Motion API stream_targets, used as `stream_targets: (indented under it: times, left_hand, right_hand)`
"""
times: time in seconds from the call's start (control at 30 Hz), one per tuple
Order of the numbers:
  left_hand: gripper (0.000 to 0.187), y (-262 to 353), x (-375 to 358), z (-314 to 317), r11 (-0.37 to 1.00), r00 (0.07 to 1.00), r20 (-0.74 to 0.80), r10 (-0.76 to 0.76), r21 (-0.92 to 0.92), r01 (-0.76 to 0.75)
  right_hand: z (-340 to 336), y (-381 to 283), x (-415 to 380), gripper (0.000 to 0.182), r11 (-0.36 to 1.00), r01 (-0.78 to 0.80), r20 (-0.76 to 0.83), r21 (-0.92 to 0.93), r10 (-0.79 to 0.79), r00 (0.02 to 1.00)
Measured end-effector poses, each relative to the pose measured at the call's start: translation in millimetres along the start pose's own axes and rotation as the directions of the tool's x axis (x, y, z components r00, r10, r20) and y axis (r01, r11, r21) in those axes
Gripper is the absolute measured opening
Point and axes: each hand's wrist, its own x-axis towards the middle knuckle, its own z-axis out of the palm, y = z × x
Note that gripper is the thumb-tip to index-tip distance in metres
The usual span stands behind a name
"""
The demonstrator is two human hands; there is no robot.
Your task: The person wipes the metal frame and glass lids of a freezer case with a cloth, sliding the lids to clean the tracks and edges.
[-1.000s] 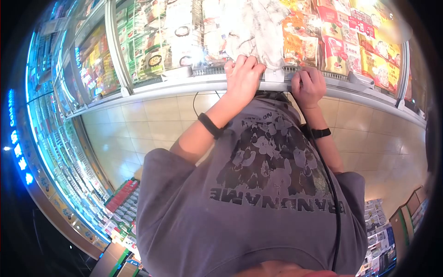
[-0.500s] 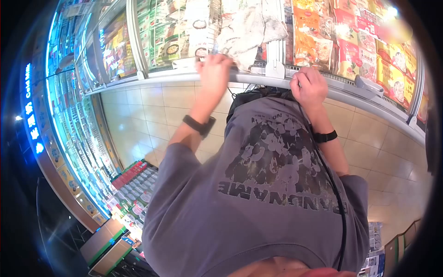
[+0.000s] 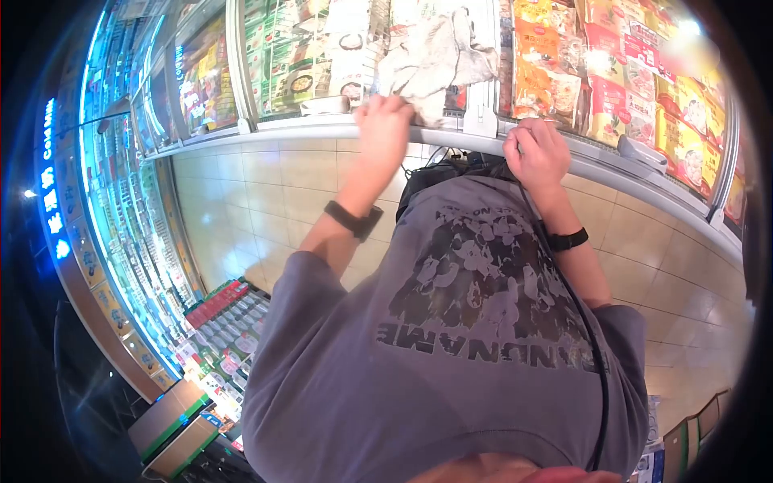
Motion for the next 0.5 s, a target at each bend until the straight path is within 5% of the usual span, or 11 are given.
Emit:
stream_targets:
  times: [0.07, 0.2, 0.47, 0.5]
  left_hand:
    - [0.019, 28, 5, 3, 0.984, 0.995, -0.033, 0.092, -0.149, -0.096]
    - [0.018, 34, 7, -6, 0.993, 0.995, 0.032, 0.098, -0.075, -0.096]
    - [0.023, -63, -13, -10, 0.987, 0.985, 0.058, -0.160, -0.014, 0.161]
    - [0.013, -57, -15, -8, 0.991, 0.991, 0.001, -0.135, -0.020, 0.135]
  right_hand:
    - [2, 0, -2, 0.012, 1.000, 0.000, -0.016, 0.001, 0.000, 1.000]
    - [-1, 1, -1, 0.012, 1.000, 0.015, -0.016, 0.003, -0.015, 1.000]
    - [-3, -2, 0, 0.010, 1.000, -0.013, -0.024, 0.018, 0.014, 1.000]
    - [-3, -3, 0, 0.010, 1.000, -0.020, -0.026, 0.007, 0.021, 0.999]
